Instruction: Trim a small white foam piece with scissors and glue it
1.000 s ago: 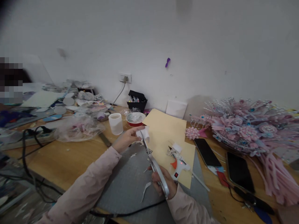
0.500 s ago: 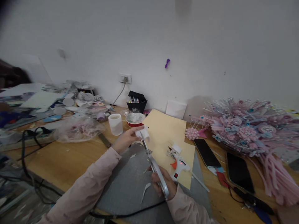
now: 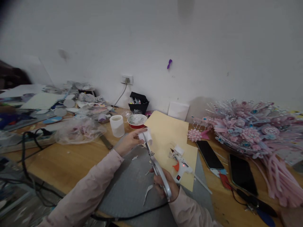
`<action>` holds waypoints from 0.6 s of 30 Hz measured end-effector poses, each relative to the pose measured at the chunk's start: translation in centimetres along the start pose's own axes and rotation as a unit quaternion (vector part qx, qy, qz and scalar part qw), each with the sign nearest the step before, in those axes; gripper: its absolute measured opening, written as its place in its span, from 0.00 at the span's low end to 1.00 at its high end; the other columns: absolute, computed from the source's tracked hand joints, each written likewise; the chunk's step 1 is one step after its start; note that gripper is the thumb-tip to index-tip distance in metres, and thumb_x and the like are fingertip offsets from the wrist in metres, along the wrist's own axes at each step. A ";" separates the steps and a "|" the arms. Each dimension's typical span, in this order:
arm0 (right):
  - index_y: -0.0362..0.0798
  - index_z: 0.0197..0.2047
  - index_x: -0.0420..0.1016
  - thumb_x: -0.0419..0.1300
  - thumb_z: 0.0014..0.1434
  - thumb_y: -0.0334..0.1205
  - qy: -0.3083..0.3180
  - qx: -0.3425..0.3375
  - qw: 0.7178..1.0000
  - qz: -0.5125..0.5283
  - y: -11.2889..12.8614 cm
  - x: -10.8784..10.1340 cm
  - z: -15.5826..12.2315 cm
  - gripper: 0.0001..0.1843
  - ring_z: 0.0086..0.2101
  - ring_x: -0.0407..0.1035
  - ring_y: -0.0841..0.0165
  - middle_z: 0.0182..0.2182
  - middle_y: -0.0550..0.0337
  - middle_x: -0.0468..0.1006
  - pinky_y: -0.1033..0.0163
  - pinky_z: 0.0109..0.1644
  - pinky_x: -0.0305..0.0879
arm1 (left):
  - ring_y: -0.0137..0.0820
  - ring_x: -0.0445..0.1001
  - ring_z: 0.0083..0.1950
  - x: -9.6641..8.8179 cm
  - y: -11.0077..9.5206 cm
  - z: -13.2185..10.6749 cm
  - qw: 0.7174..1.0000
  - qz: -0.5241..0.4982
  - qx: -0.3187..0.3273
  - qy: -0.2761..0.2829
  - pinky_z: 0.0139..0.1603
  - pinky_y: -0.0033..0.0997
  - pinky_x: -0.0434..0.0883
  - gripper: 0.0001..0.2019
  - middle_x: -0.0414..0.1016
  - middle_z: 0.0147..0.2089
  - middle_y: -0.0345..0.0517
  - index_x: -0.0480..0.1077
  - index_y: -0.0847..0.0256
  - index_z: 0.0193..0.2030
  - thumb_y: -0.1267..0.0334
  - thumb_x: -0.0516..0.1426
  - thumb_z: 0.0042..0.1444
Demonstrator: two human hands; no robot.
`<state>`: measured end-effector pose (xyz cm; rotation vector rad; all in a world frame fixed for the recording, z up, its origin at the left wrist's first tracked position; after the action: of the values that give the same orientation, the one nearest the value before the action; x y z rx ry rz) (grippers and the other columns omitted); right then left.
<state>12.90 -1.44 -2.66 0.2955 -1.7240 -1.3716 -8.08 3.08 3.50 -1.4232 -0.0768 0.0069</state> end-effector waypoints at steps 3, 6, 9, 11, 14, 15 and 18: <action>0.46 0.37 0.71 0.62 0.46 0.45 -0.004 -0.010 1.000 0.008 0.1 0.1 -0.1 0.16 0.09 0.44 0.84 0.15 0.72 0.56 0.75 0.08 0.40 | 0.24 0.66 0.34 0.0 -0.1 -0.1 0.999 -0.043 -0.003 -0.007 0.33 0.22 0.62 0.28 0.69 0.48 0.44 0.66 0.60 0.49 0.73 0.61 0.35; 0.46 0.37 0.72 0.63 0.45 0.45 -0.017 -0.002 1.000 0.014 0.2 0.2 -0.1 0.16 0.10 0.44 0.84 0.16 0.72 0.56 0.75 0.09 0.41 | 0.24 0.66 0.33 -0.1 -0.1 0.0 0.997 -0.075 -0.009 -0.008 0.33 0.23 0.62 0.30 0.70 0.44 0.43 0.65 0.62 0.50 0.74 0.60 0.34; 0.46 0.36 0.72 0.63 0.45 0.45 -0.022 0.000 1.000 0.017 0.2 0.1 0.0 0.16 0.10 0.44 0.85 0.16 0.71 0.57 0.76 0.09 0.41 | 0.22 0.64 0.30 -0.3 0.0 0.1 0.997 -0.068 -0.009 -0.021 0.31 0.22 0.61 0.31 0.71 0.38 0.41 0.65 0.63 0.51 0.74 0.61 0.34; 0.45 0.37 0.72 0.63 0.45 0.45 -0.018 -0.006 1.000 0.021 0.1 0.0 0.0 0.16 0.10 0.44 0.85 0.16 0.71 0.58 0.76 0.09 0.41 | 0.22 0.63 0.28 -0.4 0.0 0.2 0.998 -0.050 -0.009 -0.029 0.30 0.22 0.60 0.31 0.70 0.35 0.40 0.65 0.63 0.52 0.73 0.60 0.35; 0.46 0.37 0.71 0.63 0.45 0.44 -0.012 -0.001 1.000 0.013 -0.1 -0.1 0.0 0.16 0.09 0.45 0.85 0.16 0.72 0.58 0.76 0.08 0.41 | 0.22 0.64 0.28 -0.3 -0.2 0.1 0.998 -0.050 -0.015 -0.034 0.29 0.22 0.60 0.32 0.71 0.34 0.40 0.64 0.63 0.52 0.72 0.60 0.35; 0.46 0.38 0.71 0.63 0.45 0.44 -0.011 0.000 1.000 0.008 -0.1 -0.2 0.0 0.17 0.09 0.45 0.85 0.16 0.72 0.59 0.76 0.08 0.41 | 0.23 0.64 0.29 -0.2 -0.3 0.0 0.998 -0.052 -0.017 -0.037 0.29 0.22 0.60 0.32 0.71 0.34 0.40 0.64 0.63 0.52 0.72 0.60 0.35; 0.45 0.38 0.71 0.63 0.45 0.45 -0.004 -0.002 1.000 0.000 -0.2 -0.3 0.0 0.18 0.08 0.47 0.84 0.15 0.73 0.59 0.77 0.08 0.41 | 0.23 0.63 0.29 0.0 -0.7 -0.2 0.998 -0.039 -0.020 -0.045 0.30 0.22 0.60 0.31 0.71 0.35 0.41 0.65 0.63 0.52 0.72 0.61 0.35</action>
<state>12.97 -1.31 -2.94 0.2880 -1.7282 -1.3788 -8.11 2.79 4.16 -1.4582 -0.2085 0.0057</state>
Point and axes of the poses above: each hand's wrist, its own z-axis towards the middle knuckle, its own x-axis out of the palm, y = z × x, the point moved 1 cm from there along z, towards the middle knuckle
